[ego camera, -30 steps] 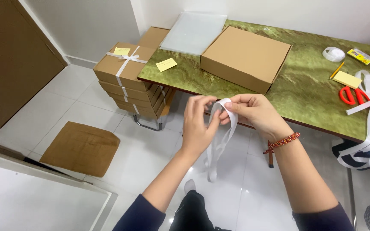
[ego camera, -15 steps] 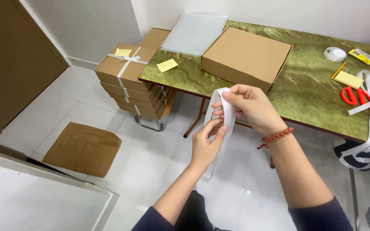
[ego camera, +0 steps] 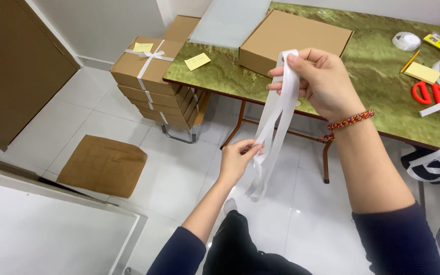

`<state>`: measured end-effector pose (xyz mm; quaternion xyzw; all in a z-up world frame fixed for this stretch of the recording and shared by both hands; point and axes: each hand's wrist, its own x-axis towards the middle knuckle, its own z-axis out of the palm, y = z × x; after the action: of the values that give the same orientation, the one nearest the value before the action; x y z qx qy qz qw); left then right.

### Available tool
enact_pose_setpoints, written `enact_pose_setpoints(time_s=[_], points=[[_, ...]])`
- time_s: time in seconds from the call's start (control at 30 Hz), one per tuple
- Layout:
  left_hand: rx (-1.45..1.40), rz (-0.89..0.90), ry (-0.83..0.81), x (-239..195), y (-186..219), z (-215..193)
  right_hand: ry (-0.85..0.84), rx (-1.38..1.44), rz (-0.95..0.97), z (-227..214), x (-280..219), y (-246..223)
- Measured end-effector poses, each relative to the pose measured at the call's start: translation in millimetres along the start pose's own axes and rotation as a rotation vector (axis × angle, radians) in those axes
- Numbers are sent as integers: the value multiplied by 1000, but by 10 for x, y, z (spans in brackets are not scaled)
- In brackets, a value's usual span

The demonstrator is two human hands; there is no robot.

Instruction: The person unpacks a checkered shirt from a plastic bag, places it on a hanger, and hangs it on a clothing rack. They then pack a plastic bag into a cardboard box, close the box, and tie it with a white ribbon.

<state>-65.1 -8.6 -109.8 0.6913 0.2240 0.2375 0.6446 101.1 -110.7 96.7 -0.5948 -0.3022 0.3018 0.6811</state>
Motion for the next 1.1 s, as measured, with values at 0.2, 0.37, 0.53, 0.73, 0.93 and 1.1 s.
enact_pose_setpoints(time_s=[0.2,0.37,0.53,0.73,0.93,1.1], points=[[126,-142,-18,-109,-605,-220,140,40,-15,-131,50,-16],[224,-260,8,-194,-1169,-431,145,128,-36,-232,144,200],[201,-320,-3,-189,-1297,-485,158,100,0,-207,126,258],[165,-165,2,55,-510,-206,122,181,14,-145,71,335],[60,186,17,375,582,234,109,229,5,-90,8,481],[30,230,56,517,804,446,123,184,-18,-230,39,635]])
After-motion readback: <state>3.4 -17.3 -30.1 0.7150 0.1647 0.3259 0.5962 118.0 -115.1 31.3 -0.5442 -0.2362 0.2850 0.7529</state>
